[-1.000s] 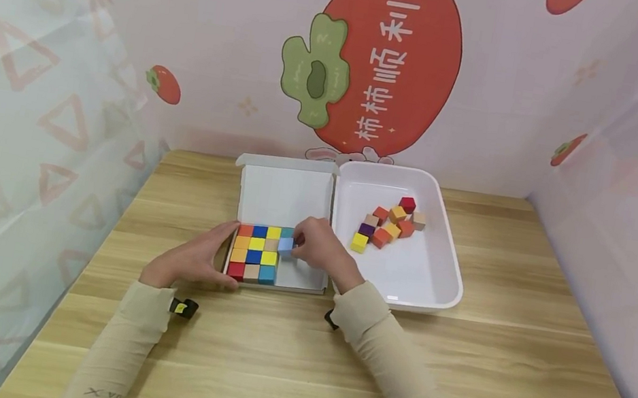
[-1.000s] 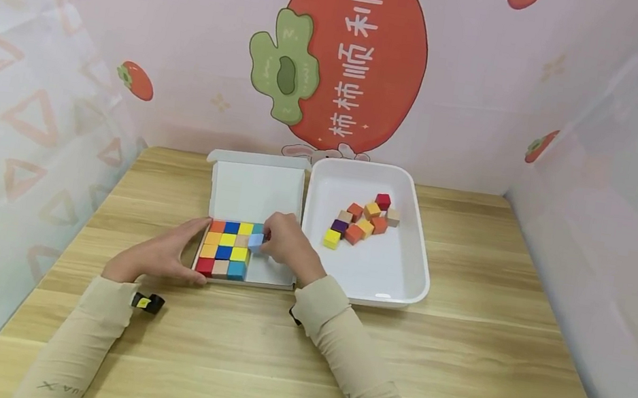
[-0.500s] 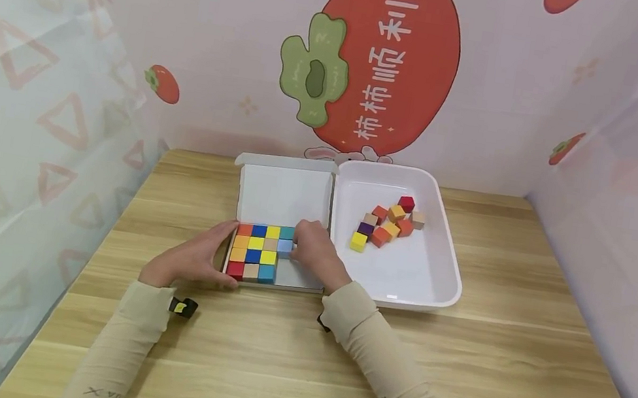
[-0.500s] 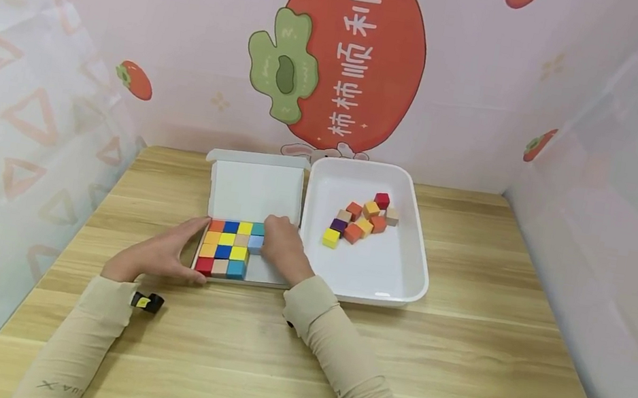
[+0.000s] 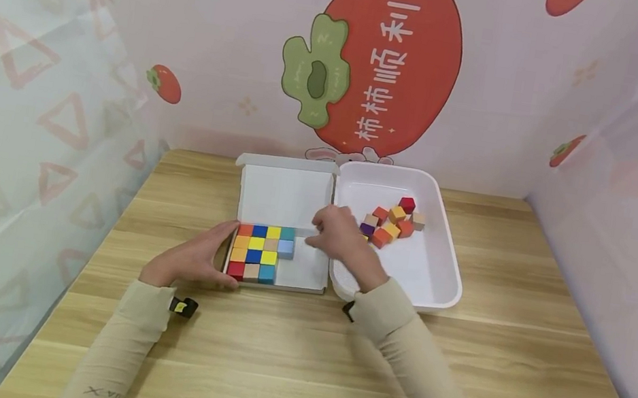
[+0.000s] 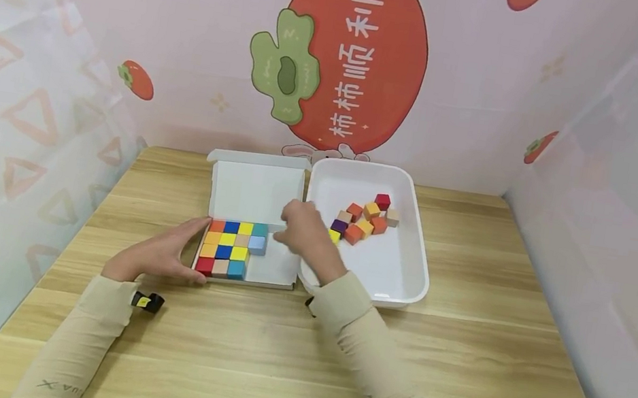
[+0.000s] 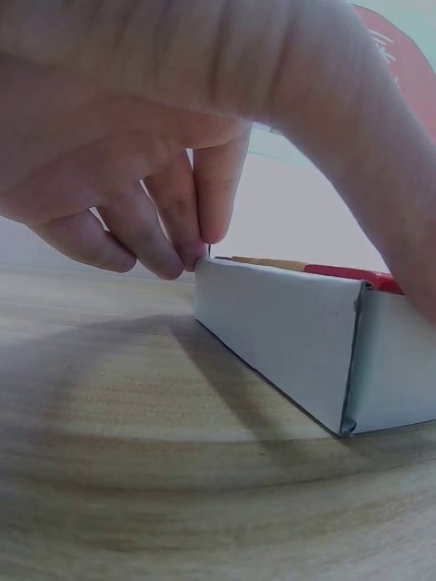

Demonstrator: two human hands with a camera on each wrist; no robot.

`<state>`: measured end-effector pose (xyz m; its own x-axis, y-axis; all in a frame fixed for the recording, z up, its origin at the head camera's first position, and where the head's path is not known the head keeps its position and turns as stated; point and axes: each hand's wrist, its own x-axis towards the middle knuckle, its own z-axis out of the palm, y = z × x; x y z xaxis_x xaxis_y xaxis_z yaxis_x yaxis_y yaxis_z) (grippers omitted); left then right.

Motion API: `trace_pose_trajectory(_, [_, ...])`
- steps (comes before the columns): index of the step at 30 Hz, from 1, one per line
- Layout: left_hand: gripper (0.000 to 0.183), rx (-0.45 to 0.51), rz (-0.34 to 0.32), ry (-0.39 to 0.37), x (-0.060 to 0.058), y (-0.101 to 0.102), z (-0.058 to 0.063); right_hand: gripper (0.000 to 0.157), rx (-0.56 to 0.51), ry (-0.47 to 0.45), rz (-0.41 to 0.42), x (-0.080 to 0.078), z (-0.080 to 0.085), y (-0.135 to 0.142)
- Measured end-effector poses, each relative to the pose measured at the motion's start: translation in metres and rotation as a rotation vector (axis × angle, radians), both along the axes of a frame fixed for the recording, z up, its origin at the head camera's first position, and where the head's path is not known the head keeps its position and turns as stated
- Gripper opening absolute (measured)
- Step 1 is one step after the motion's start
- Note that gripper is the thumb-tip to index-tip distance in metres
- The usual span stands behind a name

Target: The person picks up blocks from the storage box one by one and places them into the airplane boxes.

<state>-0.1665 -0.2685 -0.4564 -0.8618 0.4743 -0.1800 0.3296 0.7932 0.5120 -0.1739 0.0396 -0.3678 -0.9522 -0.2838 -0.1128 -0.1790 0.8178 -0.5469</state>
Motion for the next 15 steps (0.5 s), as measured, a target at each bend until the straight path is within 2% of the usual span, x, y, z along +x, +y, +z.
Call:
trace_pose_trajectory(4, [0.130, 0.006, 0.005, -0.003, 0.000, 0.000, 0.002, 0.037, 0.006, 0.004, -0.042, -0.008, 0.025, 0.036])
trace_pose_trajectory(8, [0.130, 0.003, -0.002, 0.004, 0.000, -0.001, 0.003, 0.040, 0.048, 0.021, -0.128, -0.019, 0.040, 0.075])
trace_pose_trajectory(11, [0.130, 0.004, -0.003, 0.008, 0.000, -0.001, 0.002, 0.036, 0.075, 0.010, -0.208, -0.027, 0.042, 0.103])
trace_pose_trajectory(15, [0.130, 0.005, 0.001, 0.009, 0.001, 0.000, 0.002, 0.030, 0.061, -0.041, -0.335, -0.037, 0.034, 0.133])
